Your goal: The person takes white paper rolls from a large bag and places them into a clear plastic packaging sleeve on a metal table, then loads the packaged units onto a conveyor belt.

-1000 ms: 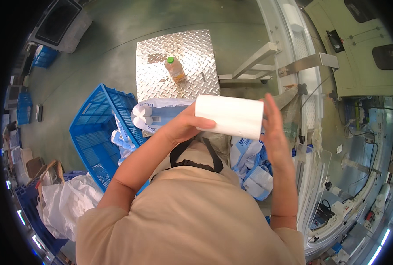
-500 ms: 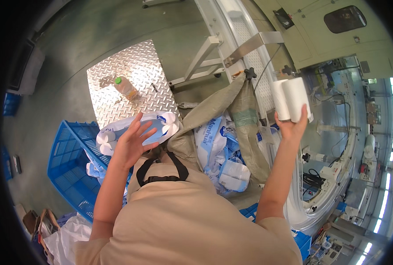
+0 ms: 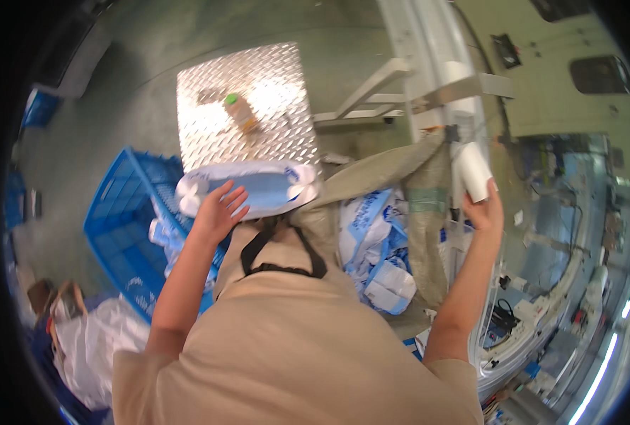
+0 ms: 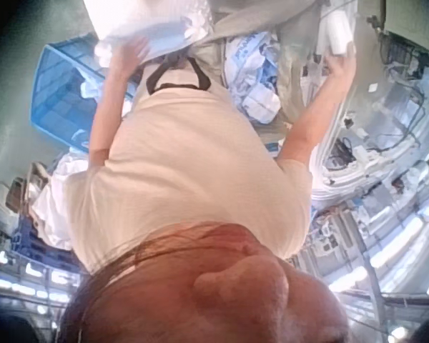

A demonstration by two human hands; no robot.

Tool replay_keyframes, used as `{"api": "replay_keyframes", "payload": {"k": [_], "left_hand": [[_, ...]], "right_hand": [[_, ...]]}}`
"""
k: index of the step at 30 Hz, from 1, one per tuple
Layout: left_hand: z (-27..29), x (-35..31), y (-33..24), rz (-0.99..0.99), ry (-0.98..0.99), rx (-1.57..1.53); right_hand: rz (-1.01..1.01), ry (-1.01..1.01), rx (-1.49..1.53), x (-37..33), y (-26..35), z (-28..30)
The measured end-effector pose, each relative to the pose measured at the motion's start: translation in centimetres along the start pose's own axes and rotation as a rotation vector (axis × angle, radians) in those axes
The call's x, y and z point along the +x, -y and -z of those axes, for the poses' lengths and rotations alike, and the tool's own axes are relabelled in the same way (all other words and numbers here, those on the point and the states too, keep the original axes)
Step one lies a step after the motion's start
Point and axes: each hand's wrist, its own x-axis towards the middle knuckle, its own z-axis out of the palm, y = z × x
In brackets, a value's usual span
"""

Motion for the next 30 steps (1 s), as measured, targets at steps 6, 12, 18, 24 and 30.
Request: {"api": "replay_keyframes", "payload": {"k": [6,12,18,24,30], "left_hand": [[11.3,8.8,4.4,-0.555,-0.451,0.869],[13.3,12.7,2.7,-0.659,-0.193,1.924],[15.8,12.2,-2.6,-0.389,-0.394,2.616],[14.6,14.2,-1.0,0.053,-0.295,2.81],[10.8,12.0,-0.5,-0.101,-0.252,2.634]], "right_hand": [[1.075,0.223,-0.691,-10.0,-13.8,-16.7],[0.737,1.37,-1.429,-2.7,-41.2,-17.7],[0.524,1.168,-2.606,0.8,-42.7,-19.4],[0.993,1.056,-2.853,5.1,-45.7,-15.6],[0.725,1.238,-2.853,1.9,-43.5,-21.3]]}}
